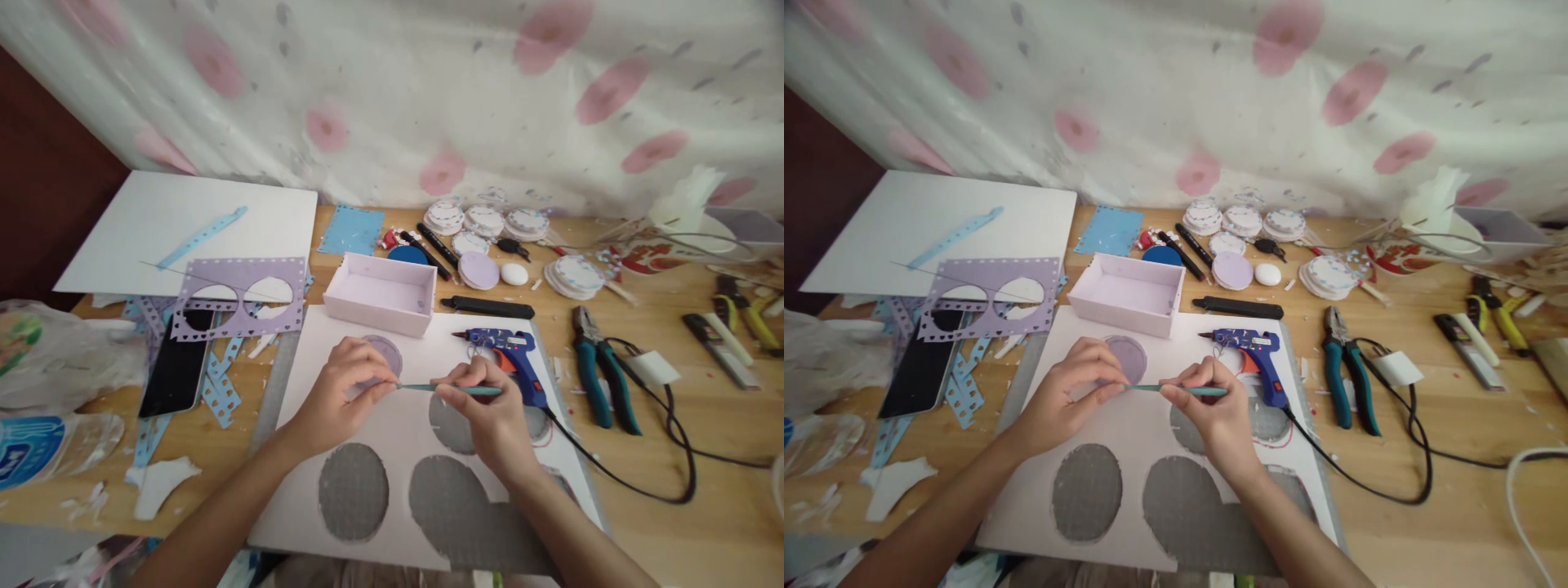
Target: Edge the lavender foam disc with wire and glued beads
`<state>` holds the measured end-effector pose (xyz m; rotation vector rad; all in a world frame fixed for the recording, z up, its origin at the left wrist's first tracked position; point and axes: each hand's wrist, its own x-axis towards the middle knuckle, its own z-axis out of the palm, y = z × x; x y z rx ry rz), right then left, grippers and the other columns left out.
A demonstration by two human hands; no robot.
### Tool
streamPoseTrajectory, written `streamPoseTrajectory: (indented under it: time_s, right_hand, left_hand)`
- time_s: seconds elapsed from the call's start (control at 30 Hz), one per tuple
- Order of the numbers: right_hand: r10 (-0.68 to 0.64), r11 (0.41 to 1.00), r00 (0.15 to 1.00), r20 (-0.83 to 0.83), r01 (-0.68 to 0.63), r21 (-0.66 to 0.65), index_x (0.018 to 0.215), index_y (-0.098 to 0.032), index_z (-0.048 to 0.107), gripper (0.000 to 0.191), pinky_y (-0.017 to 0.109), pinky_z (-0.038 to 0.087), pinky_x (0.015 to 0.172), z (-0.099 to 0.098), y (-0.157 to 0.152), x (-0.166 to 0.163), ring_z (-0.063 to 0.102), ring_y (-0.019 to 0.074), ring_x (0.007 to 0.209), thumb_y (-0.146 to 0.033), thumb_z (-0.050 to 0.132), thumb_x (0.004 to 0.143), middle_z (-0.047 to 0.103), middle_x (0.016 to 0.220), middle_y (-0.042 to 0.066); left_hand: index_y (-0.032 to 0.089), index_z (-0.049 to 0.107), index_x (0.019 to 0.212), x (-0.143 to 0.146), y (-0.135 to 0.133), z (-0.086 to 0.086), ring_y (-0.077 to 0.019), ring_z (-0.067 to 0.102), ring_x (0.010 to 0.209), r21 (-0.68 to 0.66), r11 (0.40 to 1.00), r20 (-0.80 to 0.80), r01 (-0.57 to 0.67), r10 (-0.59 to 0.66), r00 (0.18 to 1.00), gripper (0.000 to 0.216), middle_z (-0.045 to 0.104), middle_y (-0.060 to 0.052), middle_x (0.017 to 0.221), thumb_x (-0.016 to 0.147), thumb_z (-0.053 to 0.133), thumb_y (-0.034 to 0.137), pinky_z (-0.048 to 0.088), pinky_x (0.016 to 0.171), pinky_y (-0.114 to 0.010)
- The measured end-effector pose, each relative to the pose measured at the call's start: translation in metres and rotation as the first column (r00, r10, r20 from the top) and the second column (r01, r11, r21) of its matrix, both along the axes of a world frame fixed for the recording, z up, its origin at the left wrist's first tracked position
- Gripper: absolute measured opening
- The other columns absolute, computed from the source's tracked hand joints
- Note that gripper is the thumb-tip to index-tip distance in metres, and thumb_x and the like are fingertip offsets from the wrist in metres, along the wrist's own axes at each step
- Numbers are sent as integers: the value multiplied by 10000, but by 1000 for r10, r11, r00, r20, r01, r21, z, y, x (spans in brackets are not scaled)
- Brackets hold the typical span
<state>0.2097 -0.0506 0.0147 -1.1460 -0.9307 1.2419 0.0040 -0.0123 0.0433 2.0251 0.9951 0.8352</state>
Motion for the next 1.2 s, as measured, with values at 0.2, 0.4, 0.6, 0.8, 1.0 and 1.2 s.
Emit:
streamPoseTrajectory:
  time_s: [0.2, 0.4, 0.6, 0.8, 1.0, 1.2]
  right_hand:
    - [40, 994, 993, -115, -51, -92, 648, -198, 454, 341, 220, 466, 536, 0, 5, 1, 617, 123, 595, -245, 792, 660, 622, 628, -28]
    - [-2, 999, 1000, -12, 2, 39, 679, -206, 481, 299, 260, 541, 622, -2, 3, 2, 686, 159, 706, -215, 780, 684, 670, 699, -5]
    - [-20, 998, 997, 73, 15, 68, 683, -205, 490, 284, 272, 553, 607, 1, 2, 1, 701, 178, 709, -224, 772, 700, 679, 700, 9]
    - [-19, 999, 998, 59, 16, 45, 673, -204, 486, 292, 250, 541, 592, 1, 3, 3, 702, 176, 710, -221, 778, 692, 673, 682, -3]
    - [-18, 999, 997, 72, 16, 29, 670, -202, 483, 299, 257, 541, 574, 1, 4, 3, 698, 181, 696, -232, 780, 687, 672, 681, 6]
    - [-13, 999, 997, 76, 10, 39, 662, -201, 488, 295, 253, 540, 562, -1, 4, 4, 693, 173, 673, -231, 780, 682, 679, 681, 10]
  left_hand:
    - [201, 676, 817, -1, 2, 3, -180, 557, 887, 38, 998, -5, 40, -40, 999, 139, 671, -31, 835, 886, 554, 195, 411, 873, -365]
    - [192, 634, 761, -2, 5, 0, -173, 549, 858, 143, 988, -48, -57, 65, 997, 96, 654, -15, 779, 844, 587, 183, 402, 852, -353]
    - [206, 641, 795, -1, 5, -2, -168, 557, 877, 178, 984, -142, -4, 30, 989, 118, 664, -5, 804, 877, 557, 219, 372, 871, -353]
    - [204, 644, 793, -1, 7, 0, -171, 548, 858, 174, 985, -138, 12, 13, 990, 121, 665, -6, 797, 885, 571, 230, 363, 853, -355]
    - [207, 650, 791, 0, 7, 2, -173, 546, 855, 162, 986, -149, 24, 0, 989, 136, 671, -6, 786, 892, 561, 232, 361, 858, -359]
    - [208, 652, 782, 0, 8, 2, -176, 545, 847, 165, 986, -152, 26, 0, 988, 158, 673, -12, 780, 897, 549, 244, 360, 850, -363]
